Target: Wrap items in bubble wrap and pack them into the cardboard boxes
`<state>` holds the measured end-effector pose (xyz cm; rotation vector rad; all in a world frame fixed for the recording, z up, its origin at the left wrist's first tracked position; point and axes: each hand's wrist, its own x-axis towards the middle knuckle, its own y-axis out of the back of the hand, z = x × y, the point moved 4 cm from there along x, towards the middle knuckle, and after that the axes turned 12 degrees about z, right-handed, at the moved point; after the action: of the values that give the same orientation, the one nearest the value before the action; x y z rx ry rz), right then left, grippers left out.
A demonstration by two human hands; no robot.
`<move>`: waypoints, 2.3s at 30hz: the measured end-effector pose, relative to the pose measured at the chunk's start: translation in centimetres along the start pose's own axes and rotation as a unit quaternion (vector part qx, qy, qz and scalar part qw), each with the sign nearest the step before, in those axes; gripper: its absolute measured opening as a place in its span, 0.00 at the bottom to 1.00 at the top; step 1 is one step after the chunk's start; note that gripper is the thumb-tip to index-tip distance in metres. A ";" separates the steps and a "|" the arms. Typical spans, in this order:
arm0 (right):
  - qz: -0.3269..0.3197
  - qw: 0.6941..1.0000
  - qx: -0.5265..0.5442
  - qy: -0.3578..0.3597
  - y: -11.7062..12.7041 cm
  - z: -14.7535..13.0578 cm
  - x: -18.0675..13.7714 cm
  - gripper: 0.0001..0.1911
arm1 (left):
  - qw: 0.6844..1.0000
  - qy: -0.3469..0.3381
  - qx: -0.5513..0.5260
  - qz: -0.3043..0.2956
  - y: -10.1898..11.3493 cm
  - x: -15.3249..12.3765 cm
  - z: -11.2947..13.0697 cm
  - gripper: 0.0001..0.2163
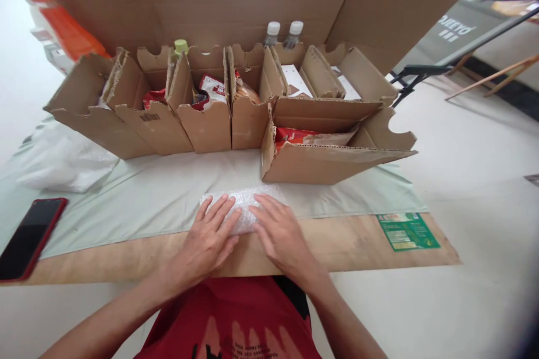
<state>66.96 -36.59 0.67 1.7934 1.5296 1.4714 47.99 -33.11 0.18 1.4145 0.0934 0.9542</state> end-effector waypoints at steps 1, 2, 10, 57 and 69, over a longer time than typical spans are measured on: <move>-0.019 1.000 0.003 0.011 -1.5 -0.6 0.6 0.20 | 1.000 0.001 0.008 -0.017 -1.0 0.0 0.1 0.21; -0.035 0.999 0.000 0.019 -2.7 -0.8 0.9 0.21 | 0.999 0.001 0.016 -0.037 -2.0 -0.2 0.0 0.22; 0.049 0.995 -0.081 -0.038 0.2 4.4 -5.8 0.17 | 0.994 -0.012 -0.005 -0.104 -3.5 -2.1 -1.4 0.28; -0.030 0.967 0.199 -0.155 -3.6 -1.6 -2.3 0.14 | 0.901 0.334 -0.253 0.111 1.8 -5.7 -0.2 0.32; 0.172 0.985 0.026 0.014 0.7 -3.7 -3.2 0.18 | 0.925 0.364 -0.103 0.041 -1.6 -3.3 -2.4 0.24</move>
<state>64.51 -40.89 1.18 2.1609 1.3282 1.6266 45.28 -33.05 -3.30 0.8161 0.4748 1.4778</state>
